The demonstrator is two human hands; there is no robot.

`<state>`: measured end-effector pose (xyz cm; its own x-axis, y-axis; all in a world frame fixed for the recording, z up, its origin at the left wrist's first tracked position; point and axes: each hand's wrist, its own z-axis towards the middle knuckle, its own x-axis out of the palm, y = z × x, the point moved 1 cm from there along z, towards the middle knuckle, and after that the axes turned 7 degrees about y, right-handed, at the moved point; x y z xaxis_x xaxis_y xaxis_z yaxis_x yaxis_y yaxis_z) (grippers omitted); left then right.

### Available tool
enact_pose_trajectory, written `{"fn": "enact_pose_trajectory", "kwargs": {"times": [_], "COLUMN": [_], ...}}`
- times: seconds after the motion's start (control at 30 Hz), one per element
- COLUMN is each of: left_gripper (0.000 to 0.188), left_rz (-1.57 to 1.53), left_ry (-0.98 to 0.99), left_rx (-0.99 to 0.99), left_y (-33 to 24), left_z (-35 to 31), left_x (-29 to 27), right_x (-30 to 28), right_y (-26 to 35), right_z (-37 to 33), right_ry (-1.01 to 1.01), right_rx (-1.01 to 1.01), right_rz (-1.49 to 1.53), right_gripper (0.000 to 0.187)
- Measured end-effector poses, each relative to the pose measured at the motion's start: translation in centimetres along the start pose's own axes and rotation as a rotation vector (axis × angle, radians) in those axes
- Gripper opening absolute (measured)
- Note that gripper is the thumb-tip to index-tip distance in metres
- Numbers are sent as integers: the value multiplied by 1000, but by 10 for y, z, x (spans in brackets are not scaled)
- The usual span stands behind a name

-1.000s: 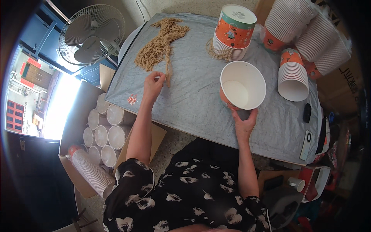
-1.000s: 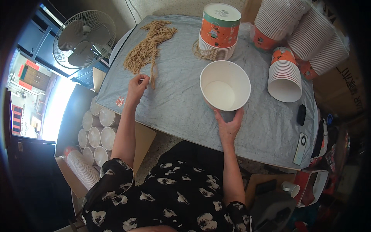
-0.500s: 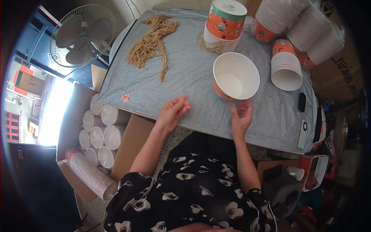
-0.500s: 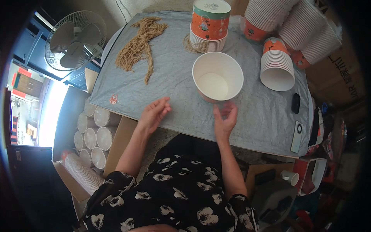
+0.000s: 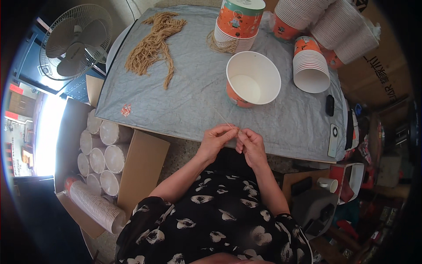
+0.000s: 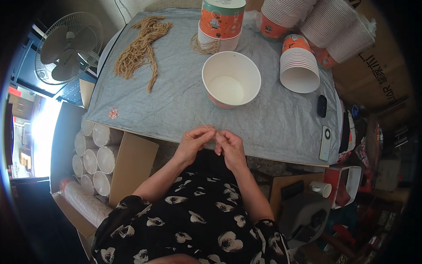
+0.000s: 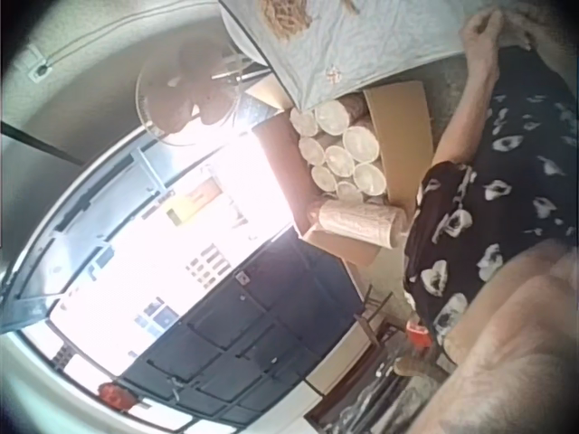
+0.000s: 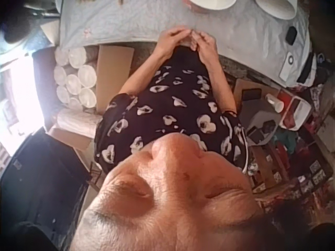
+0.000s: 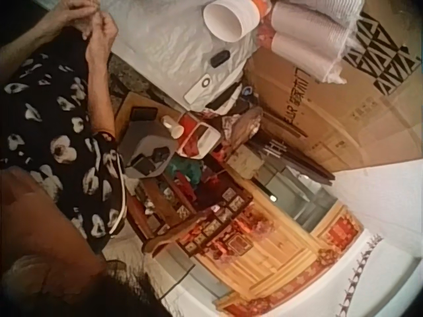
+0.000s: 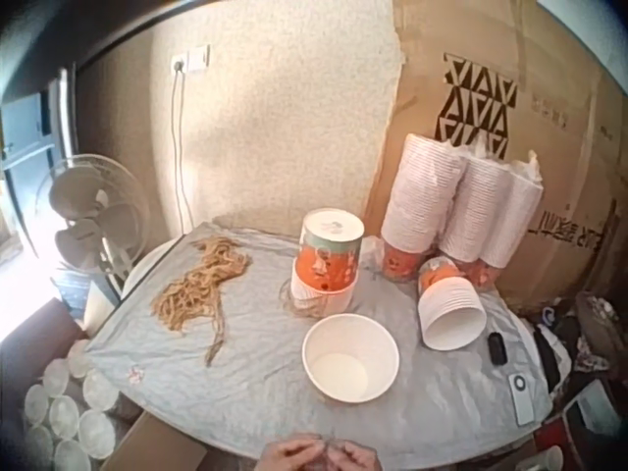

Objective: Attach and tie string handles to decorated paper buckets.

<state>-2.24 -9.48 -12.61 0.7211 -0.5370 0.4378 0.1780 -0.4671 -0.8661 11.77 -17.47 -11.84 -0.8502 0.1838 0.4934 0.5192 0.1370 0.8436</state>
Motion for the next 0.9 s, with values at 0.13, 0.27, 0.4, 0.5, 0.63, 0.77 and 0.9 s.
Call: {"fn": "enact_pose_trajectory", "kwargs": {"times": [0.13,0.27,0.4,0.5,0.63,0.77,0.9], "left_gripper": [19,20,21,21,21,21,20], "left_rz": [-229,-333,-349,-312,-261,-210,-224], "left_ry": [-79,-184,-261,-245,-267,-255,-245], "left_rx": [28,262,329,349,355,330,346], "left_y": [-9,-35,-52,-56,-58,-59,-60], "left_z": [6,19,22,24,24,25,26], "left_x": [-9,-31,-43,-44,-41,-38,-40], "right_x": [-24,-72,-110,-129,-145,-165,-187], "right_y": [10,30,40,46,52,55,61], "right_z": [-12,-34,-49,-58,-66,-73,-75], "right_ry": [-192,-461,-614,-712,-769,-787,-829], "right_rx": [-22,-126,-269,-295,-330,-344,-399], "right_rz": [-162,-509,-576,-536,-564,-638,-741], "right_gripper": [16,15,15,17,17,18,18]}}
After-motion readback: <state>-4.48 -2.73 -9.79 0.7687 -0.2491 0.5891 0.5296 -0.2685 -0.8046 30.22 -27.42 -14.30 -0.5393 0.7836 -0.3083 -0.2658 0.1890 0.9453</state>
